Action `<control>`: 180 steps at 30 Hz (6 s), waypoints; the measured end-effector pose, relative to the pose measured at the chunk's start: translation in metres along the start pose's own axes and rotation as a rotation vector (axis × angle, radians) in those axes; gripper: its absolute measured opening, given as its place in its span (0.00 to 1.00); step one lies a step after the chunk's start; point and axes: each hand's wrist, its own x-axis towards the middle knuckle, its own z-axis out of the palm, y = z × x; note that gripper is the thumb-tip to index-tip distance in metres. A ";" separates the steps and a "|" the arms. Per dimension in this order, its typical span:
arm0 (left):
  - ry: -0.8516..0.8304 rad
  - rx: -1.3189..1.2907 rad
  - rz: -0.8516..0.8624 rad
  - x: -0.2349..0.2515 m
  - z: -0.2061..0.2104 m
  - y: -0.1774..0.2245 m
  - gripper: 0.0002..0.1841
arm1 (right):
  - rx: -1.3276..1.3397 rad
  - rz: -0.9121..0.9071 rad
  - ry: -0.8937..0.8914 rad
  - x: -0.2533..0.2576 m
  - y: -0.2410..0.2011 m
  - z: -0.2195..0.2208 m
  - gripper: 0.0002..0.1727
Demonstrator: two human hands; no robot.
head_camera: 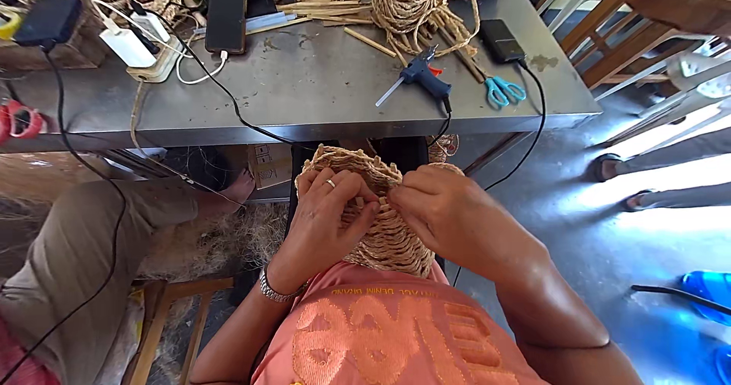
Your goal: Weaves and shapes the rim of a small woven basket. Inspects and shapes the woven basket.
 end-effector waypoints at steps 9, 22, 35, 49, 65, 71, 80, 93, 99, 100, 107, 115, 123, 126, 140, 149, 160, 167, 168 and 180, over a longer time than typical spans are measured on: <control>-0.011 0.011 -0.089 -0.006 -0.007 -0.004 0.10 | -0.098 -0.023 0.123 -0.011 -0.003 0.021 0.15; 0.105 0.034 -0.078 -0.013 -0.003 -0.015 0.13 | 0.268 0.279 0.286 -0.030 -0.004 0.064 0.20; 0.250 -0.396 -0.545 -0.042 0.013 -0.061 0.48 | 0.427 0.343 0.278 -0.035 0.000 0.072 0.31; 0.583 -0.133 -0.050 0.067 -0.080 -0.059 0.50 | 0.349 -0.118 0.557 0.093 0.068 0.029 0.30; 0.529 -0.337 -0.247 0.174 -0.117 -0.135 0.34 | 0.505 0.070 0.466 0.168 0.134 0.051 0.32; 0.468 -0.359 -0.218 0.183 -0.112 -0.149 0.25 | 0.468 0.141 0.458 0.188 0.143 0.053 0.33; 0.471 -0.265 -0.227 0.181 -0.109 -0.140 0.24 | 0.298 0.068 0.712 0.192 0.139 0.078 0.29; 0.500 -0.225 -0.158 0.176 -0.099 -0.148 0.24 | 0.212 0.094 0.711 0.186 0.137 0.080 0.28; 0.499 -0.242 -0.168 0.177 -0.098 -0.145 0.24 | 0.228 0.148 0.700 0.185 0.136 0.075 0.26; 0.505 -0.246 -0.173 0.177 -0.098 -0.145 0.24 | 0.222 0.180 0.700 0.187 0.134 0.072 0.23; 0.506 -0.231 -0.147 0.176 -0.101 -0.145 0.22 | 0.206 0.375 0.798 0.219 0.111 0.051 0.19; 0.512 -0.222 -0.193 0.175 -0.099 -0.147 0.20 | 0.657 0.655 0.557 0.223 0.117 0.026 0.19; 0.517 -0.202 -0.172 0.175 -0.097 -0.148 0.18 | 0.649 0.462 0.595 0.218 0.130 0.036 0.23; 0.515 -0.204 -0.163 0.173 -0.095 -0.150 0.19 | 0.642 0.421 0.588 0.216 0.130 0.039 0.22; 0.688 0.567 0.067 0.155 -0.043 -0.103 0.18 | 0.076 0.222 0.576 0.205 0.123 0.058 0.25; 0.724 0.644 0.099 0.154 -0.031 -0.116 0.20 | -0.120 0.207 0.412 0.192 0.122 0.054 0.38; 0.712 0.632 0.071 0.146 -0.014 -0.117 0.24 | -0.086 0.244 0.430 0.194 0.118 0.058 0.33; 0.705 0.631 0.057 0.140 -0.006 -0.123 0.25 | -0.082 0.211 0.504 0.190 0.118 0.068 0.33; 0.704 0.631 0.049 0.139 -0.005 -0.124 0.25 | -0.082 0.212 0.506 0.190 0.118 0.070 0.33; 0.703 0.166 -0.035 0.160 -0.105 -0.135 0.25 | -0.024 0.171 0.460 0.186 0.118 0.062 0.21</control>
